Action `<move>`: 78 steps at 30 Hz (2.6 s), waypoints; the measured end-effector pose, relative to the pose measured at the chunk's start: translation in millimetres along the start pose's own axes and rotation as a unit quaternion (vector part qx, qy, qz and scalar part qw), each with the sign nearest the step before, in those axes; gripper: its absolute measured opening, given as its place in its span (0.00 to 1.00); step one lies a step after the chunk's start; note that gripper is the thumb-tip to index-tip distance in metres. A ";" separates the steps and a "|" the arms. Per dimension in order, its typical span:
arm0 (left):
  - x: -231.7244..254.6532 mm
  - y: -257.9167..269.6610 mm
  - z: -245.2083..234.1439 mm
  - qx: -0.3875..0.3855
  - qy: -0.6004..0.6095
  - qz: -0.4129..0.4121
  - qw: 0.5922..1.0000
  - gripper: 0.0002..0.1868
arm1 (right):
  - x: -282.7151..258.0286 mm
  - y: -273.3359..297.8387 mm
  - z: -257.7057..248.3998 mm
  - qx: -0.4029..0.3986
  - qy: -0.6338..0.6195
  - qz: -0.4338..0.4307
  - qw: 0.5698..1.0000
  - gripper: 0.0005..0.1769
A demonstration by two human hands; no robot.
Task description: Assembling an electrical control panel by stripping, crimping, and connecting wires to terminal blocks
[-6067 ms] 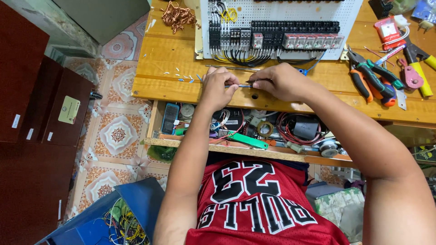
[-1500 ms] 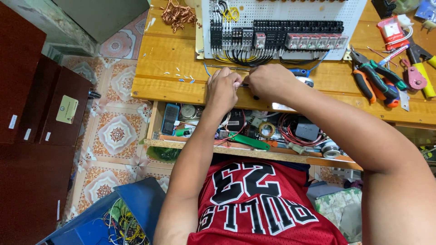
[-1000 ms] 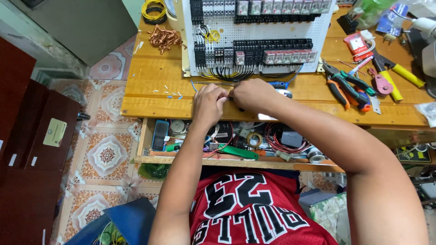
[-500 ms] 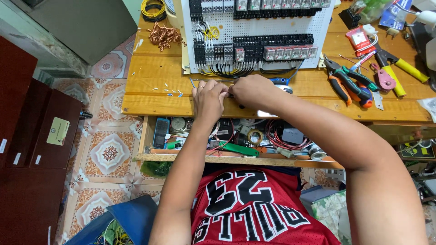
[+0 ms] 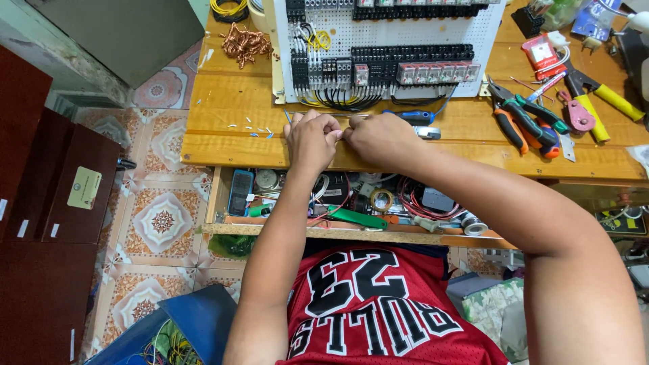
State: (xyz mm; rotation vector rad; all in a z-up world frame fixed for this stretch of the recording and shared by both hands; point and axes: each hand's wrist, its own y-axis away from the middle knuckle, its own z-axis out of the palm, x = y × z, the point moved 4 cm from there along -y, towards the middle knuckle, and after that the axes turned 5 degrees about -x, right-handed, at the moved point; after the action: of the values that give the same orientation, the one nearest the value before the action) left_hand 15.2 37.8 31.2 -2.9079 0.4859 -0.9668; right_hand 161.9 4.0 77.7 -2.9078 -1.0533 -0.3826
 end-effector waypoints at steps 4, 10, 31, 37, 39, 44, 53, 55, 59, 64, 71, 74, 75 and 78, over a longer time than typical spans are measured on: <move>1.4 0.0 -2.3 -0.002 -0.008 -0.003 1.000 0.05 | -5.4 1.6 14.6 0.020 0.018 0.009 1.000 0.12; 1.4 -0.6 -2.6 -0.009 -0.004 -0.006 1.000 0.04 | -8.4 5.5 23.5 0.047 0.068 0.016 0.996 0.09; -0.7 -0.3 -2.1 -0.018 0.008 -0.014 1.000 0.04 | 1.9 8.6 18.9 0.070 0.023 0.014 0.997 0.09; -2.0 -1.8 -0.9 -0.014 0.013 -0.005 1.000 0.05 | 8.8 7.1 14.4 0.042 -0.022 0.026 0.999 0.09; -3.0 -2.1 0.7 -0.013 0.009 -0.006 1.000 0.05 | 9.5 7.5 14.1 0.046 -0.012 0.026 0.999 0.09; -2.6 -1.1 -0.4 -0.012 0.014 -0.001 1.000 0.05 | 16.6 1.3 22.1 -0.002 -0.052 0.045 0.998 0.10; -1.9 -1.7 -0.8 -0.013 0.015 -0.004 1.000 0.05 | 20.3 1.8 24.8 -0.022 -0.062 0.047 0.997 0.11; -1.5 -1.4 -1.5 -0.013 0.012 -0.007 1.000 0.05 | 20.0 2.5 23.3 -0.018 -0.057 0.047 0.997 0.12; -1.7 -1.4 -1.7 -0.018 0.014 -0.010 1.000 0.04 | 20.0 3.7 22.0 -0.015 -0.056 0.052 0.997 0.12; 1.1 -0.8 -5.5 -0.020 0.019 -0.007 1.000 0.04 | 21.2 1.6 27.6 -0.014 -0.051 0.052 0.997 0.13; -3.3 -2.6 0.1 -0.020 0.008 -0.005 1.000 0.04 | 24.9 8.4 21.9 -0.034 -0.063 0.052 0.996 0.14; -3.1 -2.0 -1.0 -0.018 0.014 0.000 1.000 0.04 | 25.1 13.7 13.9 -0.035 -0.070 0.049 0.996 0.14; -2.8 -2.5 -1.2 -0.018 0.016 0.002 1.000 0.04 | 25.4 15.7 10.3 -0.035 -0.077 0.047 0.995 0.13; -3.7 -1.0 0.7 -0.008 0.017 0.025 1.000 0.04 | 28.6 19.4 19.5 -0.008 -0.074 0.036 0.997 0.13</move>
State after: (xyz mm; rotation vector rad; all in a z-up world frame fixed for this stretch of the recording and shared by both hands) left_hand 13.1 39.9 28.7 -2.8830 0.5671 -1.0110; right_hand 199.7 9.0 66.7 -3.0179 -0.9627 -0.1774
